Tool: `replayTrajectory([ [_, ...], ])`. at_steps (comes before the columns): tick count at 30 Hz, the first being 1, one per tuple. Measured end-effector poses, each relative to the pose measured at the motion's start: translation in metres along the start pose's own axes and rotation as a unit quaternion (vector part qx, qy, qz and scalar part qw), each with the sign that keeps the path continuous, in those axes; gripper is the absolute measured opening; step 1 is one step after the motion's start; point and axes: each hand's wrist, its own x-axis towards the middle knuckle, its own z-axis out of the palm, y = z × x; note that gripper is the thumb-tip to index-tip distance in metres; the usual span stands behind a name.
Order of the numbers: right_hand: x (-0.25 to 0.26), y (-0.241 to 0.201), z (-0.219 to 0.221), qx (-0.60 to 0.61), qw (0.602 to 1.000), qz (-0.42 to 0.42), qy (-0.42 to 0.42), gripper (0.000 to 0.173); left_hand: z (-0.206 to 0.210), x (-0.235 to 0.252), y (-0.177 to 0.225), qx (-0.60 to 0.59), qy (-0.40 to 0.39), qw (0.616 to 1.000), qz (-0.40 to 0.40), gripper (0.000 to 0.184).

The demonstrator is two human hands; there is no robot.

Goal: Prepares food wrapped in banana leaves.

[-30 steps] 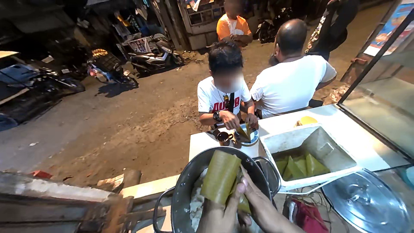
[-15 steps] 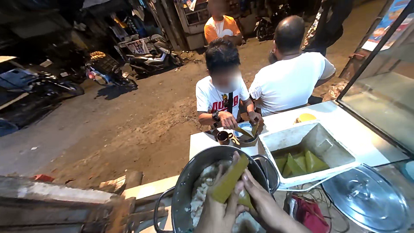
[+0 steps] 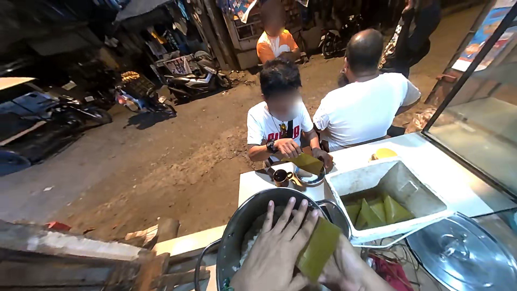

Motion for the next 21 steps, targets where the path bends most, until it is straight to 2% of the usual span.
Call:
replayTrajectory([
  [2, 0.010, -0.002, -0.004, 0.014, 0.995, -0.015, -0.097, 0.067, 0.002, 0.001, -0.008, 0.001, -0.002, 1.000, 0.024, 0.113],
  [3, 0.013, -0.001, -0.004, 0.018, 0.992, -0.028, -0.125, 0.066, 0.003, 0.001, -0.012, 0.012, 0.010, 0.999, 0.039, 0.116],
  [5, 0.016, 0.001, -0.001, 0.024, 0.988, -0.048, -0.141, 0.065, 0.001, 0.001, -0.020, 0.027, 0.051, 0.996, 0.065, 0.105],
  [6, 0.016, 0.002, 0.000, 0.023, 0.988, -0.054, -0.140, 0.068, -0.001, 0.001, -0.024, 0.014, 0.078, 0.995, 0.066, 0.090],
  [7, 0.016, 0.003, -0.001, 0.019, 0.989, -0.054, -0.136, 0.071, -0.004, 0.000, -0.026, -0.029, 0.105, 0.993, 0.050, 0.076],
  [8, 0.017, 0.004, -0.003, 0.017, 0.989, -0.048, -0.142, 0.076, -0.008, 0.001, -0.023, -0.093, 0.135, 0.986, 0.017, 0.071],
  [10, 0.017, 0.004, -0.005, 0.041, 0.988, -0.038, -0.146, 0.082, -0.020, 0.003, -0.011, -0.237, 0.167, 0.956, -0.048, 0.070],
  [13, 0.011, -0.002, 0.004, 0.082, 0.994, -0.042, -0.066, 0.078, -0.033, 0.004, 0.016, -0.444, 0.134, 0.880, -0.101, 0.056],
  [15, 0.015, -0.005, 0.000, 0.042, 0.994, -0.069, -0.076, 0.078, -0.032, 0.007, 0.028, -0.504, 0.094, 0.848, -0.132, 0.043],
  [16, 0.019, -0.004, -0.005, 0.040, 0.991, -0.072, -0.102, 0.081, -0.030, 0.008, 0.030, -0.491, 0.065, 0.855, -0.152, 0.042],
  [17, 0.022, -0.002, -0.011, 0.057, 0.987, -0.073, -0.128, 0.082, -0.027, 0.010, 0.031, -0.442, 0.043, 0.879, -0.174, 0.044],
  [18, 0.020, -0.001, -0.013, 0.076, 0.986, -0.076, -0.126, 0.078, -0.024, 0.013, 0.033, -0.384, 0.038, 0.902, -0.192, 0.048],
  [20, 0.010, -0.003, -0.006, 0.106, 0.987, -0.106, -0.057, 0.062, -0.018, 0.025, 0.035, -0.301, 0.058, 0.931, -0.199, 0.055],
  [21, 0.011, 0.000, -0.013, 0.120, 0.983, -0.112, -0.084, 0.058, -0.017, 0.033, 0.036, -0.274, 0.054, 0.939, -0.199, 0.064],
])
